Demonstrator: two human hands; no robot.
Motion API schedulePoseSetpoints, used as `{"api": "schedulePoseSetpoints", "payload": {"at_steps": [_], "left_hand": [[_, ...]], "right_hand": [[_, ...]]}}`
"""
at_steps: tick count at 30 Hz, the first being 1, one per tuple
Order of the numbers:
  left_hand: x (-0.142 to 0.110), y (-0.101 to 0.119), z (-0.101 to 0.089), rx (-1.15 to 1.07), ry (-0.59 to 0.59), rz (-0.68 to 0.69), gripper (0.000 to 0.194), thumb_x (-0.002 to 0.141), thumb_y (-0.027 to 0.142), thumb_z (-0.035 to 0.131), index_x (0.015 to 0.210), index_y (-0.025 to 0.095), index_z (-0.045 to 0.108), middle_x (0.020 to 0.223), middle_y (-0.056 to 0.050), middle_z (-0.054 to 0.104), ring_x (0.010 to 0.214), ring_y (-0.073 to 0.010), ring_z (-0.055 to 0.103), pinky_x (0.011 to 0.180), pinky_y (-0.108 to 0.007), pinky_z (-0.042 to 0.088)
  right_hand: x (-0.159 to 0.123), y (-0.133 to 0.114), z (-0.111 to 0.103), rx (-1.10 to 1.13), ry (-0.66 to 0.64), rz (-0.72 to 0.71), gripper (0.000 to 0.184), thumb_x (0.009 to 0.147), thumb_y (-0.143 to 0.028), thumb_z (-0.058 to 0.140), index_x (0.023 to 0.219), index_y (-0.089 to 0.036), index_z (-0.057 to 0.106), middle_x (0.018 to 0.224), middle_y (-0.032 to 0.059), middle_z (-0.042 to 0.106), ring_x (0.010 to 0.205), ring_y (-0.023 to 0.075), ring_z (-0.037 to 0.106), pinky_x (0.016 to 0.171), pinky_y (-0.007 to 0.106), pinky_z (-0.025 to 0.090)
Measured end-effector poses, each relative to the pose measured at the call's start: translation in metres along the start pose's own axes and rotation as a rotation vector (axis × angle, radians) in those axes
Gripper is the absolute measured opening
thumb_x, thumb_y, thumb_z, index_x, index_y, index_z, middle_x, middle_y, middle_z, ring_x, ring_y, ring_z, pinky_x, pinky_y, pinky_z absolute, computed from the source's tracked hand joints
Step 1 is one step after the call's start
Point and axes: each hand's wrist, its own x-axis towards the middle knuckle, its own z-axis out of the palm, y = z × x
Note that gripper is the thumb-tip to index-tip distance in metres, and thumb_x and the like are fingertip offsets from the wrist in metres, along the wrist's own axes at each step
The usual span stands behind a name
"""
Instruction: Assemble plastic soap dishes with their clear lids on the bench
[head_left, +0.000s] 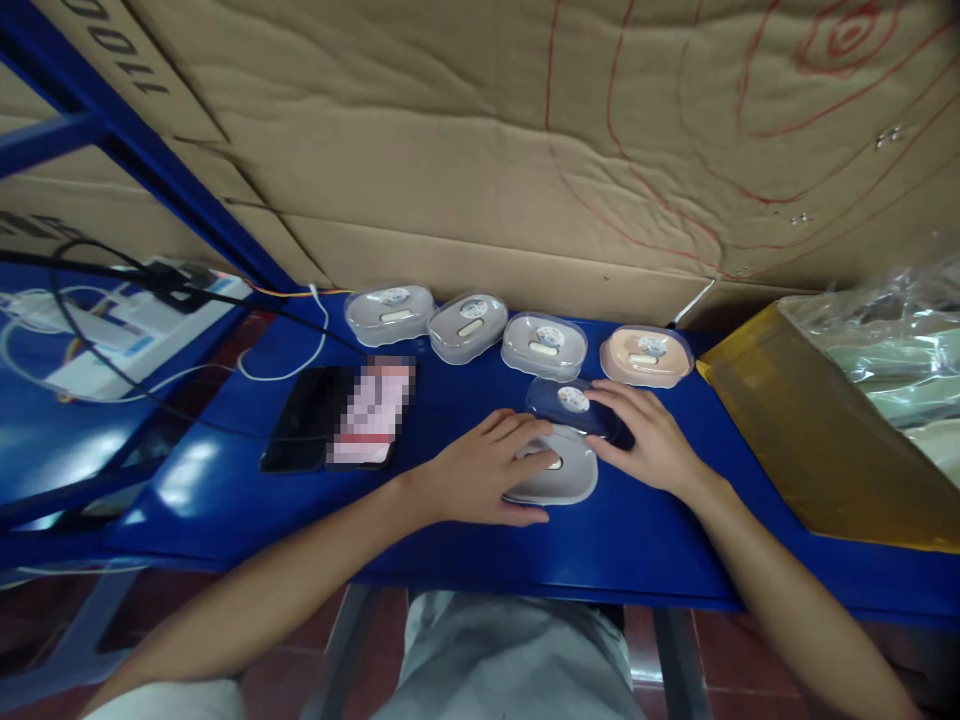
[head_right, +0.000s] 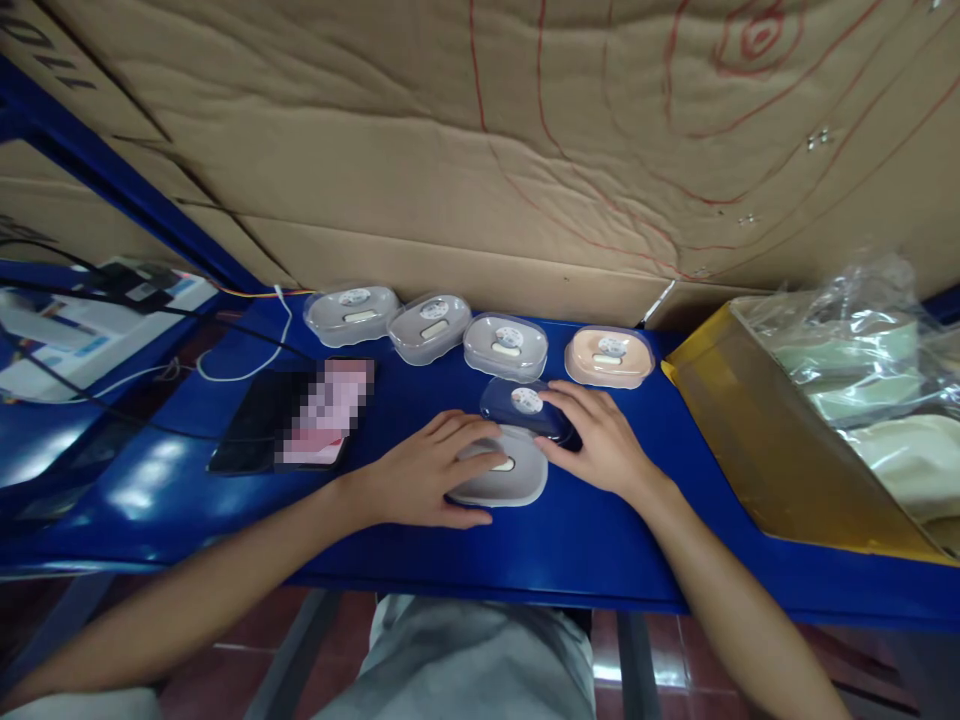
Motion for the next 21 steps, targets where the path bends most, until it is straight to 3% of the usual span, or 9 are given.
{"api": "schedulePoseSetpoints", "payload": {"at_steps": [5, 13, 18, 21], "left_hand": [[0.0, -0.003, 0.004, -0.11, -0.086, -0.06, 0.053, 0.093, 0.047, 0.083, 0.137, 0.02, 0.068, 0.163, -0.021, 0.049, 0.15, -0.0403, 0.05, 0.124, -0.057, 0.044], [-0.003, -0.012, -0.001, -0.395, -0.075, -0.175, 0.05, 0.096, 0.053, 0.08, 0.137, 0.026, 0.074, 0.169, -0.017, 0.045, 0.16, -0.0366, 0.042, 0.129, -0.052, 0.042], [-0.002, -0.018, -0.005, -0.338, -0.004, -0.243, 0.047, 0.094, 0.051, 0.083, 0.133, 0.026, 0.075, 0.169, -0.016, 0.047, 0.157, -0.0366, 0.046, 0.129, -0.055, 0.042], [-0.002, -0.029, -0.011, -0.234, 0.066, -0.327, 0.048, 0.094, 0.051, 0.082, 0.134, 0.025, 0.074, 0.169, -0.016, 0.046, 0.156, -0.0372, 0.047, 0.129, -0.056, 0.04]], "right_hand": [[0.0, 0.01, -0.012, -0.073, 0.006, 0.043, 0.05, 0.102, -0.047, 0.067, 0.147, -0.028, 0.059, 0.152, 0.0138, 0.066, 0.138, 0.0377, 0.065, 0.112, 0.06, 0.053], [-0.004, 0.025, -0.019, -0.138, 0.02, 0.019, 0.048, 0.103, -0.051, 0.067, 0.145, -0.029, 0.062, 0.153, 0.0143, 0.065, 0.14, 0.0374, 0.063, 0.116, 0.061, 0.049], [-0.004, 0.019, -0.013, -0.196, 0.04, -0.012, 0.047, 0.108, -0.049, 0.06, 0.151, -0.029, 0.06, 0.161, 0.016, 0.057, 0.153, 0.0399, 0.048, 0.12, 0.063, 0.041], [-0.005, 0.013, -0.012, -0.213, 0.038, -0.035, 0.047, 0.108, -0.047, 0.06, 0.152, -0.031, 0.059, 0.163, 0.0154, 0.055, 0.153, 0.0395, 0.047, 0.119, 0.061, 0.041]]}}
